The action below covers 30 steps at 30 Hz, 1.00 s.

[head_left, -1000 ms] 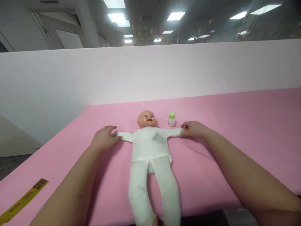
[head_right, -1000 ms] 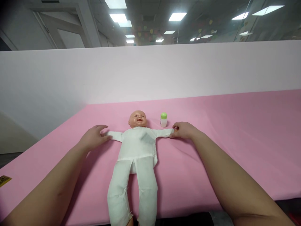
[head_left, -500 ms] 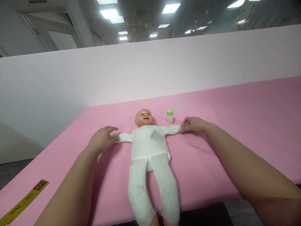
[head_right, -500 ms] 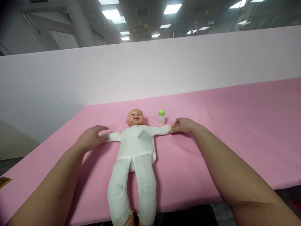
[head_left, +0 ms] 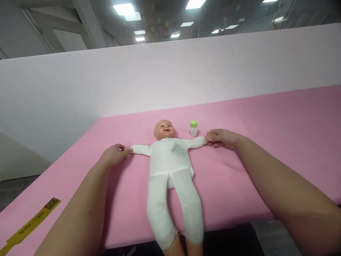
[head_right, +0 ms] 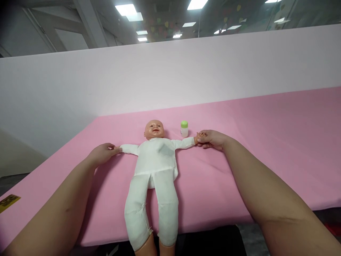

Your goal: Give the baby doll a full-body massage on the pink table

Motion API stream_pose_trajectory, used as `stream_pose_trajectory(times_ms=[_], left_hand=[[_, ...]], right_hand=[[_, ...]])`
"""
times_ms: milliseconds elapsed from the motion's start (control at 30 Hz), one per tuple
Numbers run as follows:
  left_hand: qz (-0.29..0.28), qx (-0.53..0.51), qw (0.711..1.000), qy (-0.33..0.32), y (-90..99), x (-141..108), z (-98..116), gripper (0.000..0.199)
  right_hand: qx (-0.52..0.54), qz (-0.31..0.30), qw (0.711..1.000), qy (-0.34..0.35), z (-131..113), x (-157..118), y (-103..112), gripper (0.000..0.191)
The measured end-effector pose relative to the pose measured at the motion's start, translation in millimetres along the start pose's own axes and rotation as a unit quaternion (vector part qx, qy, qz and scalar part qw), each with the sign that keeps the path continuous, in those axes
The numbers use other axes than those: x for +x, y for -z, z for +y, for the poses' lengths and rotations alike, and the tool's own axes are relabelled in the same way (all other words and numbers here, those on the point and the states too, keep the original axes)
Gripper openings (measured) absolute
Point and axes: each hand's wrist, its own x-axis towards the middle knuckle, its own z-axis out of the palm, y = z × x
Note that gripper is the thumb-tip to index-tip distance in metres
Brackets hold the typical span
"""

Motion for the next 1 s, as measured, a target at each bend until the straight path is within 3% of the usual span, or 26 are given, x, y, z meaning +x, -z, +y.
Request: stream_pose_trajectory(times_ms=[167,367,567,1000], left_hand=[[0.065,-0.219,0.974,-0.003,-19.4,4.7,-1.6,0.062],[0.058,-0.479,0.876,0.010,-39.6,19.4,-1.9,0.050],[0.060,-0.536,0.842,0.005,-43.7,27.9,-7.6,0.044],[0.034,-0.570,0.820,0.026,-42.0,34.3,-13.5,0.027]], right_hand=[[0.066,0.005,0.998,0.009,9.8,11.5,9.3,0.042],[0.145,0.030,0.989,0.020,17.6,19.6,16.7,0.042],[0.170,0.031,0.985,0.022,19.6,23.0,18.6,0.040],[0.142,0.103,0.982,0.065,18.5,29.6,6.9,0.020]])
